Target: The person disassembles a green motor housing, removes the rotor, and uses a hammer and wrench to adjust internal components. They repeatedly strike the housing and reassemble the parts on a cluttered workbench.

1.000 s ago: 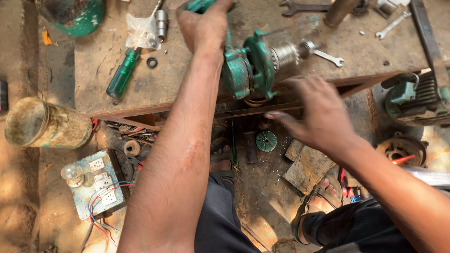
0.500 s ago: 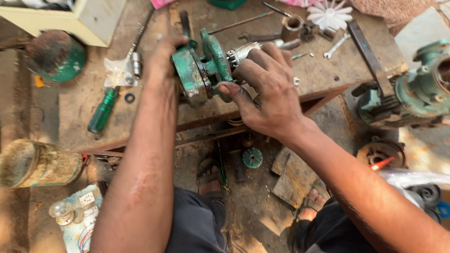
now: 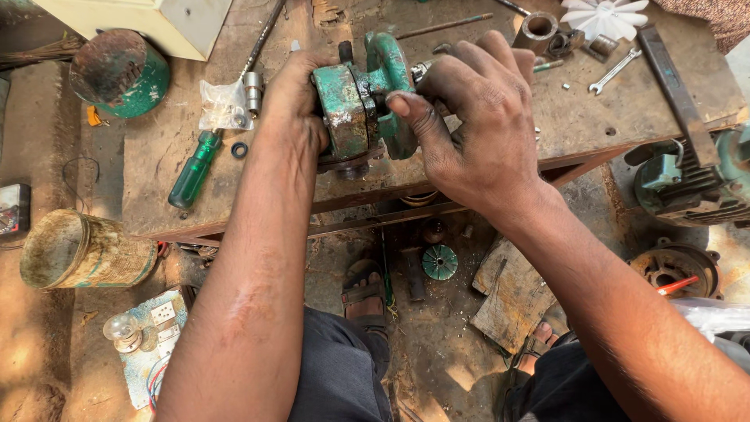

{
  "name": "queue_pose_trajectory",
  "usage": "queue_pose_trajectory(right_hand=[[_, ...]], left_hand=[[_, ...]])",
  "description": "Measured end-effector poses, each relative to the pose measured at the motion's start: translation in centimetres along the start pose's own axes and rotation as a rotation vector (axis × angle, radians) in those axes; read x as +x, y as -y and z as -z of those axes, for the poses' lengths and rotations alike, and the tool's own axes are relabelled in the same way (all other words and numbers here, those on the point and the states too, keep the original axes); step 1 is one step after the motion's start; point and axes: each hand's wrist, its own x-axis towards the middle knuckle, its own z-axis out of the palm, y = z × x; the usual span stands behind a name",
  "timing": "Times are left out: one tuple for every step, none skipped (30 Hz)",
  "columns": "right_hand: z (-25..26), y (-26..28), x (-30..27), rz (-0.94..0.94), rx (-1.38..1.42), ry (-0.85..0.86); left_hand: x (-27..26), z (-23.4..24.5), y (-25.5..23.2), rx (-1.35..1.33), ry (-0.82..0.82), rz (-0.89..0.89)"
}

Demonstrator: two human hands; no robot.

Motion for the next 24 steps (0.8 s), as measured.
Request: queue_pose_trajectory(right_hand=[[-0.1, 0.0, 0.0, -0.004, 0.005, 0.001], [-0.2, -0.2, 0.1, -0.038, 0.032, 0.01], [-0.2, -0.3, 0.1, -0.073, 0.059, 0.018], [-0.2, -0.3, 0.1, -0.108, 0.084, 0.026], [-0.1, -0.2, 0.0, -0.195, 0.14, 0.023], [0.0, -0.2, 0.0, -0.277, 0.196, 0.017], [0.3, 0.0, 0.1, -0.358, 0.254, 0.013], [0.5, 0.0, 0.3, -0.483, 0.43, -0.01], [0.9, 0.2, 0.5, -0.604, 0.609, -0.031], [1.2, 0.3, 0.8, -0.723, 0.789, -0.052], [1.5, 0.3, 1.1, -0.737, 0.78, -0.077], [1.8, 0.5, 1.3, -0.751, 0.774, -0.099], [2.1, 0.5, 1.5, -0.764, 0.769, -0.122], [2.4, 0.7, 1.5, -0.817, 0.779, -0.108], [2.6, 0.8, 1.5, -0.871, 0.789, -0.094], [2.8, 0.8, 1.3, -0.925, 0.798, -0.078], [2.8, 0.8, 1.2, -1.01, 0.813, -0.077], [2.8, 0.9, 1.0, -1.099, 0.826, -0.075], [2.6, 0.9, 0.7, -1.188, 0.837, -0.073], [2.4, 1.0, 0.4, -1.211, 0.852, -0.073], [2.1, 1.1, 0.1, -1.235, 0.867, -0.073], [1.9, 1.1, -0.2, -1.257, 0.882, -0.072], [1.7, 1.1, -0.4, -1.312, 0.9, -0.072], [1.5, 1.1, -0.7, -1.369, 0.918, -0.073]], left_hand=[[-0.3, 0.0, -0.2, 0.073, -0.06, 0.004], [-0.7, 0.1, -0.5, 0.145, -0.119, 0.006], [-1.3, 0.1, -0.8, 0.217, -0.178, 0.008], [-2.2, 0.4, -1.3, 0.278, -0.14, 0.008], [-3.3, 0.9, -1.9, 0.34, -0.101, 0.008], [-4.5, 1.3, -2.7, 0.4, -0.062, 0.001], [-5.7, 1.6, -3.4, 0.471, -0.079, -0.02], [-6.8, 1.6, -4.0, 0.542, -0.091, -0.045], [-7.9, 1.6, -4.5, 0.612, -0.103, -0.07], [-9.1, 1.7, -4.9, 0.55, -0.027, -0.122], [-10.1, 1.8, -5.1, 0.487, 0.05, -0.173], [-11.0, 1.9, -5.2, 0.424, 0.122, -0.222], [-11.6, 1.8, -5.2, 0.423, 0.092, -0.216], [-12.0, 1.8, -5.1, 0.42, 0.061, -0.209], [-12.3, 1.8, -5.1, 0.417, 0.03, -0.201], [-12.4, 1.9, -5.0, 0.397, 0.013, -0.165], [-12.4, 1.9, -4.9, 0.377, -0.003, -0.128], [-12.4, 1.8, -4.7, 0.357, -0.019, -0.089], [-12.2, 1.8, -4.6, 0.391, -0.048, -0.081], [-12.0, 1.8, -4.4, 0.424, -0.077, -0.071], [-11.8, 1.8, -4.2, 0.457, -0.107, -0.061], [-11.5, 1.9, -4.1, 0.453, -0.096, -0.05], [-11.0, 1.9, -4.0, 0.449, -0.086, -0.039], [-10.6, 1.9, -3.9, 0.447, -0.076, -0.026]])
